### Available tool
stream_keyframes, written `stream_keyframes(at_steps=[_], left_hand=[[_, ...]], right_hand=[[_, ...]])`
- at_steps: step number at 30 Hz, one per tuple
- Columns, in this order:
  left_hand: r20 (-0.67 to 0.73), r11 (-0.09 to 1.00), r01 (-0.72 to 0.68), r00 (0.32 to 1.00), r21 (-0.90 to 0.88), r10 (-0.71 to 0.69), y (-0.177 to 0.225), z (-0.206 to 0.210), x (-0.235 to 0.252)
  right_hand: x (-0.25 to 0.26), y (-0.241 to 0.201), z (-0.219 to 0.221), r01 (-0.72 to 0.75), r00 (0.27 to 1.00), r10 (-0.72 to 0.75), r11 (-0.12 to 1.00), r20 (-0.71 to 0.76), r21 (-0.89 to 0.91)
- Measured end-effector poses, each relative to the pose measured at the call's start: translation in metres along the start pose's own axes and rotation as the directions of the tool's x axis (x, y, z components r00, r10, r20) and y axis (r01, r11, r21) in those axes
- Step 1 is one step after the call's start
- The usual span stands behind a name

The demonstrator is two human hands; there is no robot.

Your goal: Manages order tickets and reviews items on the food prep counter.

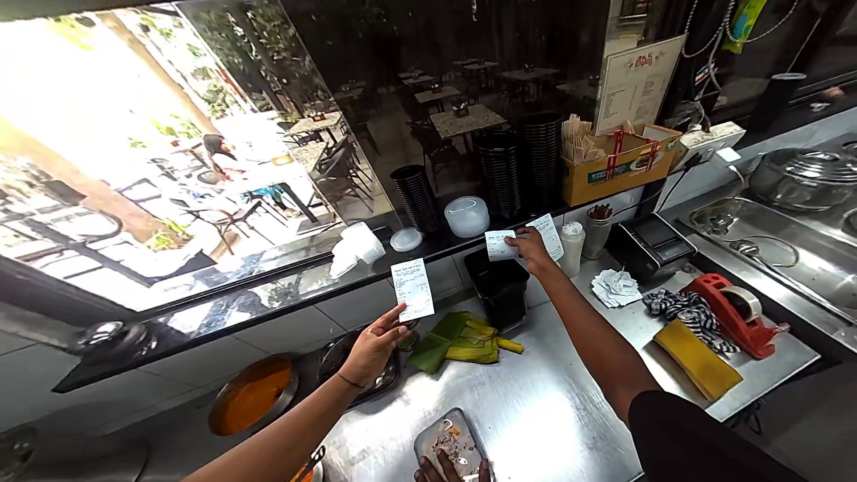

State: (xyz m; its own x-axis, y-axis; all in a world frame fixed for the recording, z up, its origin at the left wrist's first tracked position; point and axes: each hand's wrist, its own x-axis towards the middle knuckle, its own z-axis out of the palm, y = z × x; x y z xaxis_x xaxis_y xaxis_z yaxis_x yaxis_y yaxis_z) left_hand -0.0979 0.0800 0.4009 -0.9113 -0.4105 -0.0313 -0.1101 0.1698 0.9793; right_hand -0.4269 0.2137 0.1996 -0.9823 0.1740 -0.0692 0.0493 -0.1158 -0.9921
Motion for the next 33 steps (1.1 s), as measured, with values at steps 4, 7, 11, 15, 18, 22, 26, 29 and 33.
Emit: stream_keyframes(at_steps=[4,7,11,15,18,22,26,29,33], left_hand=[[-0.002,1.000,0.009,1.000,0.022,-0.009,-0.006,-0.007,0.003],[-0.011,0.997,0.026,1.000,0.074,-0.026,0.002,-0.010,0.001],[0.016,0.973,0.064,0.997,0.220,-0.070,0.006,-0.020,-0.004],[0.057,0.740,0.053,0.991,0.671,-0.123,-0.089,-0.031,-0.018],[-0.001,0.730,0.126,0.986,0.671,-0.169,-0.125,-0.031,-0.014],[-0.035,0.737,0.164,0.982,0.655,-0.187,-0.139,-0.032,-0.014],[-0.034,0.733,0.161,0.982,0.661,-0.184,-0.136,-0.034,-0.014],[-0.063,0.783,0.177,0.983,0.597,-0.174,-0.151,-0.033,-0.013],[0.051,0.779,0.169,0.967,0.604,-0.250,-0.094,-0.041,-0.022]], right_hand=[[-0.004,-0.003,0.014,0.009,1.000,-0.007,0.998,-0.026,0.058],[-0.007,-0.004,0.015,0.040,0.999,-0.038,0.996,-0.029,0.080],[0.002,-0.008,0.011,0.144,0.989,-0.146,0.988,0.027,0.057],[0.019,-0.014,0.008,0.164,0.982,-0.163,0.986,0.098,0.004],[0.027,-0.019,0.007,0.079,0.985,-0.074,0.996,0.157,-0.030],[0.033,-0.026,0.008,0.017,0.992,-0.009,0.998,0.127,-0.061],[0.036,-0.044,0.011,0.306,0.931,-0.334,0.934,0.147,0.183],[0.015,-0.088,-0.001,0.459,0.812,-0.529,0.839,0.246,0.291],[-0.038,-0.107,-0.033,0.488,0.718,-0.516,0.852,0.467,0.189]])
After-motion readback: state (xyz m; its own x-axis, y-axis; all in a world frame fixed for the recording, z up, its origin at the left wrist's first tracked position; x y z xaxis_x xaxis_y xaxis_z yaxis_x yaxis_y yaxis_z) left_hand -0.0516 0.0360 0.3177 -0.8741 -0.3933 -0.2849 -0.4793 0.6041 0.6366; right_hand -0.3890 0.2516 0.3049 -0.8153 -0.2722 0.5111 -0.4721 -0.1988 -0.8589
